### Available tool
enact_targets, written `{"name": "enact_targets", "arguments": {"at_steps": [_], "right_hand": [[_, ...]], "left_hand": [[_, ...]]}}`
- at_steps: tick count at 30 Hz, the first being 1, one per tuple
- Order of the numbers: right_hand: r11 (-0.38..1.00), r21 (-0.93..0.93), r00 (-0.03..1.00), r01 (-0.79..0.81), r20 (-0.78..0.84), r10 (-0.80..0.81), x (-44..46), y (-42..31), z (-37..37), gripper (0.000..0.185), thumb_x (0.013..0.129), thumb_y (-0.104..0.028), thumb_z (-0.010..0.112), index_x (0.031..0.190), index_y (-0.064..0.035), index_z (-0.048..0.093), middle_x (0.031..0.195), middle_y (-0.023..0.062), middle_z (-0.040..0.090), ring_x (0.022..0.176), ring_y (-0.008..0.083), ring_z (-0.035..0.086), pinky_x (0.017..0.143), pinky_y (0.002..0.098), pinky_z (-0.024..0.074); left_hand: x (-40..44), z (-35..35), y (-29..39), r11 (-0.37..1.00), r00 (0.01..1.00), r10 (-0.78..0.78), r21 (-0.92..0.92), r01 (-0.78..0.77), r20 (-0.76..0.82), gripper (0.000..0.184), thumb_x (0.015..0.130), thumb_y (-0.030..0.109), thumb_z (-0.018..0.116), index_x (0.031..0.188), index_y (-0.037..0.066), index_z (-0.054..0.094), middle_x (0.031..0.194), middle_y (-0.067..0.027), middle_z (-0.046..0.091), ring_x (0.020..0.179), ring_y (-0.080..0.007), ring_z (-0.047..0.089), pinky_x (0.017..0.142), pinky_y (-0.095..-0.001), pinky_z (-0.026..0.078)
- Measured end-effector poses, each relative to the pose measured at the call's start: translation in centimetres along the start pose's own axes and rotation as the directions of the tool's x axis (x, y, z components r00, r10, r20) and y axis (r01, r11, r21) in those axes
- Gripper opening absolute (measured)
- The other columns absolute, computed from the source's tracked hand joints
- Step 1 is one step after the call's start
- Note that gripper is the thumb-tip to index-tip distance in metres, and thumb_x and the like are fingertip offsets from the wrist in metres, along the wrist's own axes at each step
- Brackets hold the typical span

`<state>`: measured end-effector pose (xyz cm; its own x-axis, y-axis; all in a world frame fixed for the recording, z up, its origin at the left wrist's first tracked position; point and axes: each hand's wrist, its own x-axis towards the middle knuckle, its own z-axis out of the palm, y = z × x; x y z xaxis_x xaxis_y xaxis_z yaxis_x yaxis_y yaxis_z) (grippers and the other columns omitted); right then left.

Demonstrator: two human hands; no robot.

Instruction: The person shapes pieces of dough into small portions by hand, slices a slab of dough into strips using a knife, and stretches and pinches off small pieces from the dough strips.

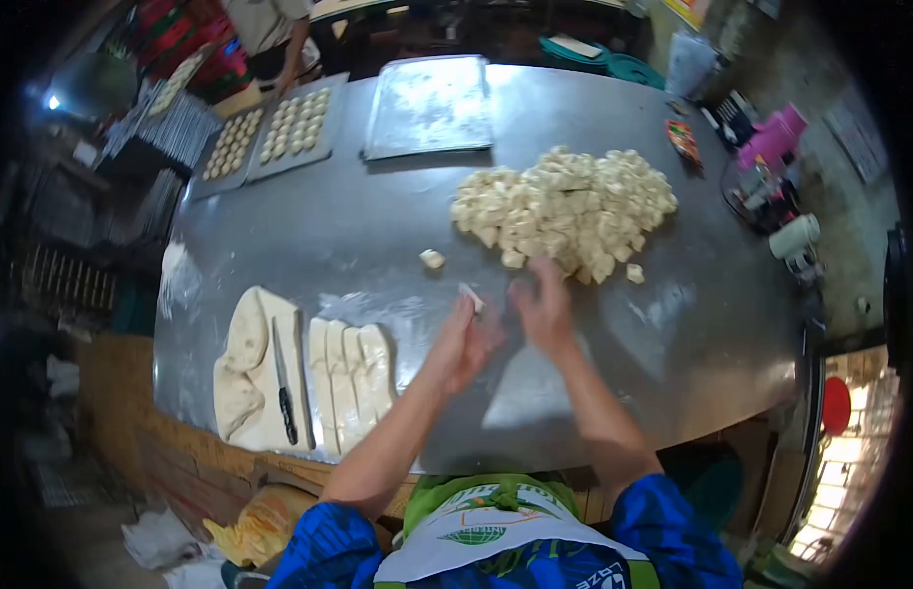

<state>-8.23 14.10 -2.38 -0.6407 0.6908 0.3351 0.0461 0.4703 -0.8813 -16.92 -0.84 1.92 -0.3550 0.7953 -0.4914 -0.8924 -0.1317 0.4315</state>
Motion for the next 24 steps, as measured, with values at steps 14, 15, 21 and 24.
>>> {"name": "enact_targets", "arguments": {"at_steps": [14,15,21,24], "right_hand": [[0.81,-0.548,0.677,0.209,0.678,0.285,-2.6,-5.1,24.1,0.045,0.085,-0.047,0.069,0.101,-0.0048,0.065,0.105,0.0139,0.061,0.093,0.033,0.059,0.08,0.0417,0.0485],[0.862,-0.489,0.681,0.136,0.678,0.277,-3.4,-4.8,24.2,0.045,0.083,-0.046,0.071,0.101,-0.0049,0.065,0.105,0.0148,0.059,0.095,0.0343,0.058,0.082,0.0426,0.0487],[0.952,0.198,0.508,0.235,0.81,-0.294,-11.0,-7.0,12.7,0.025,0.083,-0.019,0.073,0.08,-0.0083,0.05,0.083,0.0066,0.053,0.074,0.0256,0.048,0.07,0.0388,0.0402],[0.945,0.302,0.417,-0.129,0.881,-0.224,-8.3,-15.5,0.8,0.033,0.076,-0.009,0.08,0.077,-0.0095,0.047,0.08,0.0038,0.051,0.073,0.0211,0.048,0.069,0.0334,0.0408]], "left_hand": [[-18.5,-17.9,5.3,0.833,0.987,0.1,0.552,-0.015,-0.124,0.061,0.091,0.015,0.07,0.146,0.004,0.046,0.136,-0.0163,0.058,0.125,-0.025,0.055,0.104,-0.0321,0.044],[-18.7,-17.9,5.5,0.834,0.986,0.106,0.551,-0.019,-0.126,0.061,0.091,0.015,0.07,0.146,0.004,0.046,0.136,-0.0163,0.058,0.125,-0.025,0.055,0.104,-0.0321,0.044],[-17.5,-17.8,3.9,0.072,0.898,0.439,0.997,-0.014,-0.02,0.072,0.08,0.021,0.078,0.143,0.003,0.048,0.132,-0.0205,0.059,0.122,-0.0331,0.058,0.104,-0.0382,0.045],[-15.1,-19.6,0.6,-0.674,0.812,0.488,0.729,0.119,0.319,0.07,0.077,0.02,0.076,0.141,0.007,0.05,0.128,-0.0221,0.061,0.117,-0.0365,0.06,0.1,-0.0407,0.047]]}}
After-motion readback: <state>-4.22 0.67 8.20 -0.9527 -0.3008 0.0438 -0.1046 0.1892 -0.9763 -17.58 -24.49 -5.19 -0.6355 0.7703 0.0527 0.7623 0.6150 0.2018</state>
